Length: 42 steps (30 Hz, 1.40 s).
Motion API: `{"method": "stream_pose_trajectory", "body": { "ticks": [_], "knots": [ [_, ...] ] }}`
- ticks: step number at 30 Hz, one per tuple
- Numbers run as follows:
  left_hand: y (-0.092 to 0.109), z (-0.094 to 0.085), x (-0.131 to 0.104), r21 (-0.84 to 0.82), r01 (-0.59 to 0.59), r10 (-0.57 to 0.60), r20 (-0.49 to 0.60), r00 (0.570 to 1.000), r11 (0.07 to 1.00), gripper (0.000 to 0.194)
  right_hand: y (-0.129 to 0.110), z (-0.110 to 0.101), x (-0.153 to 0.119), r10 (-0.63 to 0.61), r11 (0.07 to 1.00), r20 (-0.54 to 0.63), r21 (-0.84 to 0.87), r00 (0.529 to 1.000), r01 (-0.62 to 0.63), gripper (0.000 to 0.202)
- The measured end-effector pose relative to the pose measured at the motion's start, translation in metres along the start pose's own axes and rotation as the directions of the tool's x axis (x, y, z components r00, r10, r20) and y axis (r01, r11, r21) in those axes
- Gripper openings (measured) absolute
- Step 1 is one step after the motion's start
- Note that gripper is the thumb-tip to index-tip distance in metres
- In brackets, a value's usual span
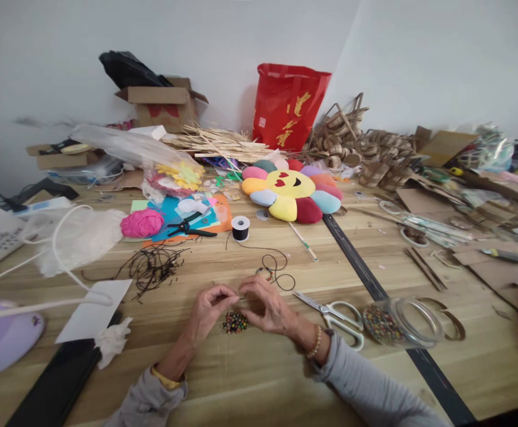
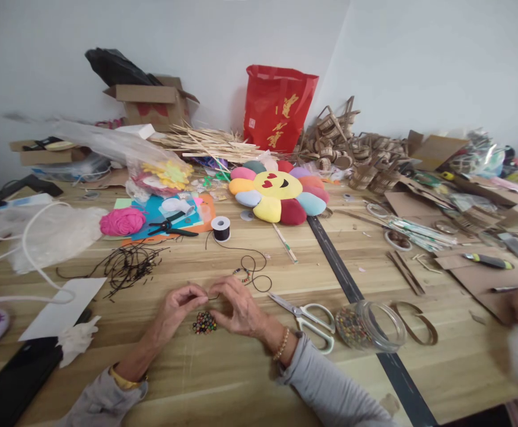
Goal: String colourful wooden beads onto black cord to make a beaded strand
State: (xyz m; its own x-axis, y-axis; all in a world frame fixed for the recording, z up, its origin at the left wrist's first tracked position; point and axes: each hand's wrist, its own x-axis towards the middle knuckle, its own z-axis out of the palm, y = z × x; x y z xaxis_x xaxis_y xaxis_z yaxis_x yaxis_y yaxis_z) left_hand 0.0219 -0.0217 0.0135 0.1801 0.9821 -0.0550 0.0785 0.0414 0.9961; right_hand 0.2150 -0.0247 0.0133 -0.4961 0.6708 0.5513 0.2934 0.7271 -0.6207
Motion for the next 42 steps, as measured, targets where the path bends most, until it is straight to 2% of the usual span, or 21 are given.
{"method": "stream_pose_trajectory", "body": {
  "ticks": [5, 14, 18, 21, 24, 27, 29, 32, 35, 38, 42],
  "knots": [
    [0.004, 0.001, -0.001, 0.033, 0.009, -0.01, 0.041, 0.999, 0.999, 0.02, 0.004, 0.002, 0.0, 0.014, 1.0, -0.004, 0.027, 1.0, -0.014, 0.004],
    [0.003, 0.001, -0.001, 0.052, 0.005, -0.008, 0.044, 0.999, 0.999, 0.019, 0.002, -0.001, 0.0, 0.089, 0.994, -0.03, 0.06, 0.996, -0.087, 0.013],
    [0.004, 0.003, -0.003, 0.108, -0.042, 0.04, 0.017, 0.999, 0.993, 0.016, 0.001, -0.003, 0.0, 0.115, 0.992, -0.026, 0.053, 0.993, -0.113, 0.017],
    [0.003, 0.005, -0.006, 0.194, -0.109, 0.106, 0.024, 0.994, 0.975, 0.013, 0.001, -0.003, -0.001, 0.153, 0.988, -0.075, 0.046, 0.985, -0.15, 0.018],
    [0.0, 0.009, -0.008, 0.328, -0.281, 0.25, 0.133, 0.959, 0.902, 0.011, 0.001, -0.003, -0.001, 0.201, 0.979, -0.119, 0.06, 0.972, -0.195, 0.016],
    [-0.002, 0.014, -0.012, 0.444, -0.486, 0.409, 0.263, 0.874, 0.753, 0.012, 0.0, -0.003, -0.001, 0.231, 0.972, -0.116, 0.072, 0.966, -0.224, 0.013],
    [-0.003, 0.017, -0.015, 0.515, -0.56, 0.456, 0.326, 0.828, 0.649, 0.009, -0.001, -0.004, -0.001, 0.246, 0.968, -0.118, 0.073, 0.962, -0.239, 0.012],
    [-0.002, 0.02, -0.02, 0.609, -0.606, 0.469, 0.393, 0.791, 0.512, 0.009, -0.002, -0.004, -0.001, 0.247, 0.968, -0.113, 0.071, 0.962, -0.24, 0.011],
    [-0.001, 0.022, -0.024, 0.67, -0.615, 0.42, 0.457, 0.784, 0.416, 0.008, -0.002, -0.004, -0.001, 0.226, 0.974, -0.121, 0.062, 0.967, -0.22, 0.011],
    [-0.001, 0.022, -0.026, 0.701, -0.61, 0.386, 0.481, 0.787, 0.37, 0.009, -0.002, -0.003, 0.0, 0.223, 0.975, -0.117, 0.048, 0.968, -0.219, 0.011],
    [-0.003, 0.021, -0.026, 0.704, -0.612, 0.393, 0.48, 0.784, 0.36, 0.01, 0.0, -0.003, -0.001, 0.233, 0.972, -0.087, 0.042, 0.969, -0.23, 0.013]
  ]
}}
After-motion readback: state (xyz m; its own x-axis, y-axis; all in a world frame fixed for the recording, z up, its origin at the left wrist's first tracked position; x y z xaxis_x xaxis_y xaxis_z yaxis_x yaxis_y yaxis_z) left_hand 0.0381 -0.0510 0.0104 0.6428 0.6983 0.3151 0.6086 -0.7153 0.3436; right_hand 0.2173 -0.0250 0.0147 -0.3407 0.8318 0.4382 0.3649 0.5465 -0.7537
